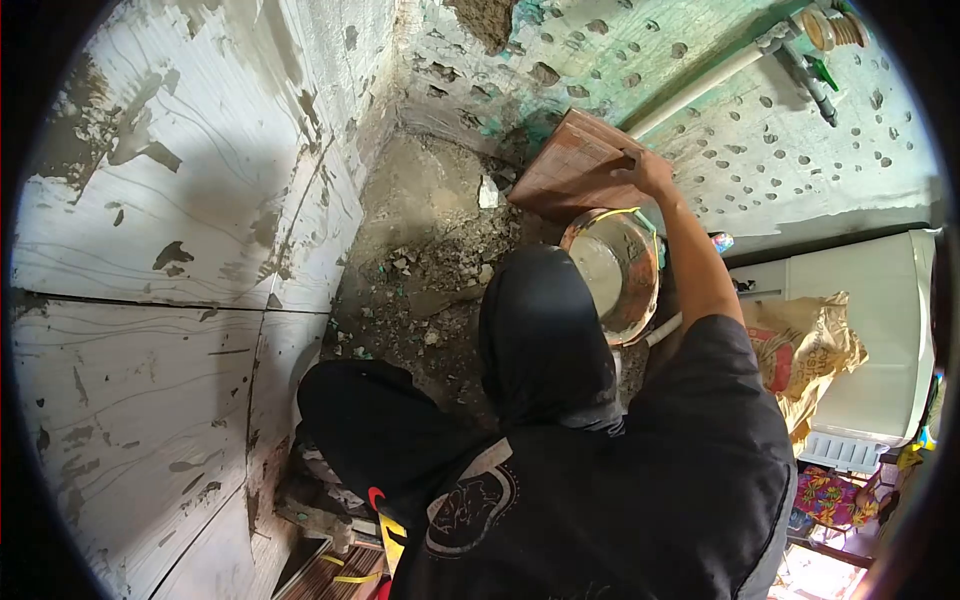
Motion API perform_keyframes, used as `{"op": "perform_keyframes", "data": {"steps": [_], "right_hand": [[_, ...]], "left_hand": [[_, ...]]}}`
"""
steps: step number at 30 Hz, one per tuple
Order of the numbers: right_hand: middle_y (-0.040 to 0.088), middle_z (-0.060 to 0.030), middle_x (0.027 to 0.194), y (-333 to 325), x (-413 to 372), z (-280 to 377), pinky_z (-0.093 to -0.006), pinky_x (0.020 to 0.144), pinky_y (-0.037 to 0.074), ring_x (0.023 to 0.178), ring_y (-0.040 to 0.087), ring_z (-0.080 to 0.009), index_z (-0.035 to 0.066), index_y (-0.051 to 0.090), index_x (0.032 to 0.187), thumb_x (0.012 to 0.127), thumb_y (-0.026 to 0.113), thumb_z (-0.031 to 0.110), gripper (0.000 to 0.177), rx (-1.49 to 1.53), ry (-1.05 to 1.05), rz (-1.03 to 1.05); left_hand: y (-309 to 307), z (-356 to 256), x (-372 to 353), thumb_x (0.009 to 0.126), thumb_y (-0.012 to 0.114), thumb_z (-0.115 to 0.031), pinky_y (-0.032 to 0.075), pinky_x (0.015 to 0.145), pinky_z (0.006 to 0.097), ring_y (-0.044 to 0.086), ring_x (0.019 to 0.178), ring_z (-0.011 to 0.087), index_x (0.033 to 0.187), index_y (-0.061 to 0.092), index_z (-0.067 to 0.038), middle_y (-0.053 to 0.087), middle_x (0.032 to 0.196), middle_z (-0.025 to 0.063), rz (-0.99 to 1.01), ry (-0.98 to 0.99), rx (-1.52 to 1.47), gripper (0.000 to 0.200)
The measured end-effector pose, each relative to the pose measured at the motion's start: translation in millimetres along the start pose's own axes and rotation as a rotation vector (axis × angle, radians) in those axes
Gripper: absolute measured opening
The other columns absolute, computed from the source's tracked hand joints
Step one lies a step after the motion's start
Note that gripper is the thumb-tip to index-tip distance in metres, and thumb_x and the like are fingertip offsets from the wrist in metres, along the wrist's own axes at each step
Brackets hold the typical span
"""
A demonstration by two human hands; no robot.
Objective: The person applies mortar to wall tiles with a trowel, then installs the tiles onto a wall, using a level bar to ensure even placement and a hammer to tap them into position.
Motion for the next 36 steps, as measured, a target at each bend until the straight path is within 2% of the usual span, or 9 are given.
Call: {"op": "perform_keyframes", "data": {"steps": [2, 5, 9, 12, 17, 19, 26, 29, 36], "right_hand": [[0.06, -0.0159, 0.101, 8.9, 9.0, -4.3, -0.0408, 0.078, 0.045, 0.093, 0.057, -0.0333, 0.008, 0.059, 0.105, 0.073, 0.065, 0.035, 0.042, -0.006, 0.058, 0.15], [0.061, -0.0198, 0.094, 4.7, 20.4, 16.3, -0.0411, 0.076, 0.045, 0.09, 0.057, -0.0373, 0.004, 0.06, 0.103, 0.074, 0.064, 0.032, 0.041, 0.096, -0.217, 0.097], [0.061, -0.02, 0.086, -31.7, 24.8, 47.1, -0.0424, 0.071, 0.045, 0.083, 0.057, -0.0382, 0.008, 0.062, 0.097, 0.075, 0.063, 0.031, 0.032, 0.065, -0.306, -0.02], [0.061, -0.0204, 0.084, -62.5, 29.6, 66.6, -0.042, 0.07, 0.045, 0.081, 0.058, -0.0373, 0.007, 0.062, 0.096, 0.075, 0.063, 0.03, 0.031, -0.025, -0.283, 0.039], [0.057, -0.0214, 0.073, -127.0, 21.4, 118.2, -0.04, 0.065, 0.043, 0.072, 0.056, -0.0373, 0.001, 0.058, 0.078, 0.075, 0.061, 0.026, 0.025, 0.191, -0.357, -0.015], [0.056, -0.0229, 0.073, -131.8, 34.5, 131.4, -0.0402, 0.065, 0.043, 0.072, 0.055, -0.0381, 0.0, 0.059, 0.078, 0.075, 0.061, 0.027, 0.027, 0.183, -0.431, -0.025], [0.059, -0.0258, 0.077, -97.4, 80.9, 196.3, -0.0424, 0.069, 0.045, 0.078, 0.057, -0.0402, -0.004, 0.06, 0.08, 0.071, 0.063, 0.033, 0.039, 0.17, -0.51, -0.101], [0.062, -0.0229, 0.084, -60.3, 104.5, 214.7, -0.04, 0.074, 0.045, 0.082, 0.06, -0.0363, 0.001, 0.063, 0.093, 0.07, 0.062, 0.031, 0.038, 0.173, -0.342, 0.001], [0.061, -0.025, 0.088, -19.5, 118.0, 275.2, -0.0423, 0.075, 0.046, 0.083, 0.059, -0.039, -0.002, 0.065, 0.085, 0.068, 0.06, 0.039, 0.044, 0.165, -0.247, 0.101]], "left_hand": [[0.6, 1.3, 0.5, 0.083, 0.052, -0.011, 0.048, 0.061, 0.0368, 0.057, 0.069, 0.0254, 0.096, 0.057, -0.001, 0.06, 0.087, 0.0111, 0.002, 0.002, 0.011, 0.017], [-7.6, 5.0, 4.2, 0.083, 0.052, -0.011, 0.047, 0.061, 0.0369, 0.057, 0.068, 0.0255, 0.095, 0.057, -0.001, 0.06, 0.087, 0.0113, -0.022, -0.002, 0.028, 0.017], [-23.5, 5.4, 6.2, 0.083, 0.052, -0.011, 0.047, 0.061, 0.037, 0.057, 0.068, 0.0256, 0.095, 0.057, -0.001, 0.06, 0.087, 0.0114, -0.059, 0.003, 0.072, 0.017], [-37.4, 5.8, 8.4, 0.082, 0.052, -0.01, 0.047, 0.06, 0.0371, 0.057, 0.068, 0.0257, 0.095, 0.057, -0.001, 0.06, 0.087, 0.0115, -0.099, 0.009, 0.101, 0.016], [-56.7, 5.6, 12.3, 0.082, 0.053, -0.01, 0.047, 0.06, 0.0373, 0.057, 0.068, 0.0259, 0.094, 0.057, -0.001, 0.06, 0.086, 0.0117, -0.151, 0.023, 0.172, 0.016], [-66.5, 3.8, 13.6, 0.082, 0.053, -0.01, 0.047, 0.06, 0.0374, 0.057, 0.068, 0.026, 0.094, 0.057, 0.0, 0.06, 0.086, 0.0117, -0.171, 0.036, 0.203, 0.016], [-102.3, 1.3, 18.6, 0.082, 0.053, -0.01, 0.046, 0.06, 0.0376, 0.056, 0.067, 0.0262, 0.093, 0.057, 0.0, 0.059, 0.085, 0.012, -0.256, 0.067, 0.291, 0.015], [-119.8, 2.5, 18.6, 0.082, 0.053, -0.009, 0.046, 0.06, 0.0378, 0.056, 0.067, 0.0263, 0.093, 0.057, 0.0, 0.059, 0.085, 0.0121, -0.293, 0.067, 0.334, 0.015], [-158.6, -0.3, 20.9, 0.082, 0.054, -0.009, 0.045, 0.06, 0.038, 0.056, 0.067, 0.0266, 0.092, 0.057, 0.0, 0.059, 0.084, 0.0123, -0.372, 0.083, 0.421, 0.014]]}}
Point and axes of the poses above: each hand's wrist, its own x-axis towards the middle knuckle, its own y-axis out of the palm, z = x × y, the point moved 10 cm from there along x, towards the middle knuckle
